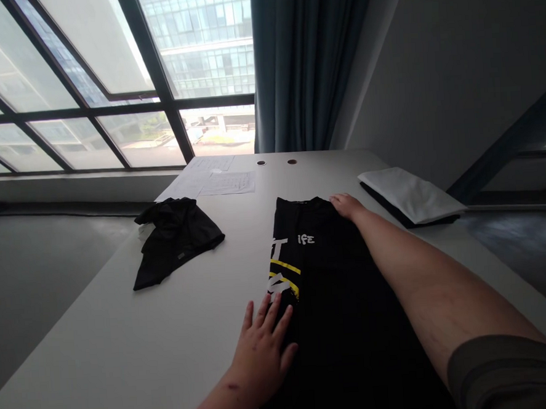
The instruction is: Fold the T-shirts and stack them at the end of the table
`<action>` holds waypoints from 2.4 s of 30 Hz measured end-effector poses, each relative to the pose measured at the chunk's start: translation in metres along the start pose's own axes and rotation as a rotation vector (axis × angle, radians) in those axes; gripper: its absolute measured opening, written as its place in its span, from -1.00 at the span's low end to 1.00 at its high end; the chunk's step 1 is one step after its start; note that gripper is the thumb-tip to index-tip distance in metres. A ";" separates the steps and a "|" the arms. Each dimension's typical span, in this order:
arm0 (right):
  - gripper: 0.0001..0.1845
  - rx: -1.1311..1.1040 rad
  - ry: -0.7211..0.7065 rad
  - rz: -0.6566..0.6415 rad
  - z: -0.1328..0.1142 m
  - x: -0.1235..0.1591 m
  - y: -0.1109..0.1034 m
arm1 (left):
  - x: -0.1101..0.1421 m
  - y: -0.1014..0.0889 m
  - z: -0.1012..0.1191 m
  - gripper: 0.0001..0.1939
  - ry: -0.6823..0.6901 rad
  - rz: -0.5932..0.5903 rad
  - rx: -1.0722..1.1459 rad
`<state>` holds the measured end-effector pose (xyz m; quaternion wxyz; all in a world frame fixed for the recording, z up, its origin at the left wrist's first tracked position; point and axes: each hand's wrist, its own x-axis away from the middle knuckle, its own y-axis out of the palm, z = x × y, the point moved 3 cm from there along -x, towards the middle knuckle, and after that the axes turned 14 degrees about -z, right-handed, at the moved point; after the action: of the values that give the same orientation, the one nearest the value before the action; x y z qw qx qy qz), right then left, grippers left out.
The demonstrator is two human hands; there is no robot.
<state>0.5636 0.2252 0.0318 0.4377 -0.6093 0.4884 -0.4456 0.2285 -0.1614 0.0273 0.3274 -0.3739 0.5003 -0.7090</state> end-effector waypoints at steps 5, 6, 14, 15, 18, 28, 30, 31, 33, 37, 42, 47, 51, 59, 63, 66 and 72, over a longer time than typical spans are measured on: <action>-0.42 -0.036 -0.053 0.041 0.068 0.063 0.003 | -0.005 -0.007 0.015 -0.36 0.102 -0.006 -0.057; -0.42 -0.043 -0.074 0.046 0.072 0.070 0.008 | -0.008 -0.011 0.023 -0.38 0.143 -0.020 -0.051; -0.43 -0.046 -0.182 -0.031 0.078 0.061 0.031 | -0.056 -0.037 0.140 -0.62 0.654 -0.208 -0.144; -0.43 -0.036 -0.187 -0.044 0.079 0.060 0.032 | -0.062 -0.035 0.157 -0.61 0.728 -0.204 -0.175; -0.42 -0.010 -0.192 -0.074 0.083 0.058 0.034 | -0.077 -0.023 0.199 -0.58 0.888 -0.197 -0.260; -0.43 -0.075 -0.174 -0.103 0.084 0.054 0.036 | -0.081 -0.027 0.212 -0.91 0.906 -0.291 -0.283; -0.44 -0.109 -0.166 -0.103 0.081 0.056 0.031 | -0.070 -0.038 0.204 -0.87 0.891 -0.243 -0.234; -0.44 -0.128 -0.163 -0.098 0.078 0.058 0.028 | -0.064 -0.043 0.198 -0.85 0.870 -0.217 -0.204; -0.42 -0.170 -0.154 -0.079 0.072 0.060 0.020 | -0.052 -0.051 0.186 -0.82 0.823 -0.168 -0.145; -0.27 -0.248 -0.140 -0.026 0.045 0.055 0.002 | -0.025 -0.057 0.160 -0.85 0.751 -0.096 -0.079; -0.21 -0.256 -0.145 -0.042 -0.013 0.034 -0.001 | 0.007 -0.040 0.125 -0.90 0.667 -0.061 -0.042; -0.34 -0.164 -0.113 -0.119 -0.059 0.030 0.035 | 0.025 -0.017 0.091 -0.92 0.569 -0.101 0.007; -0.31 -0.086 -0.077 -0.125 -0.068 0.038 0.058 | 0.029 -0.009 0.076 -0.92 0.567 -0.169 0.045; -0.28 0.005 -0.026 -0.169 -0.070 0.038 0.054 | 0.020 -0.004 0.072 -0.91 0.652 -0.219 0.139; -0.33 0.019 -0.016 -0.061 -0.078 0.054 0.046 | 0.022 -0.001 0.069 -0.87 0.688 -0.218 0.173; -0.39 0.002 -0.109 0.147 -0.087 0.095 0.041 | 0.023 0.004 0.066 -0.84 0.712 -0.225 0.201; -0.41 0.022 -0.457 -0.015 -0.106 0.236 0.063 | 0.025 0.004 0.065 -0.84 0.729 -0.250 0.226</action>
<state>0.4777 -0.0263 0.0217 0.5404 -0.6932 0.3669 -0.3046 0.2721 -0.2137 0.0429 0.0786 -0.1175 0.4532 -0.8801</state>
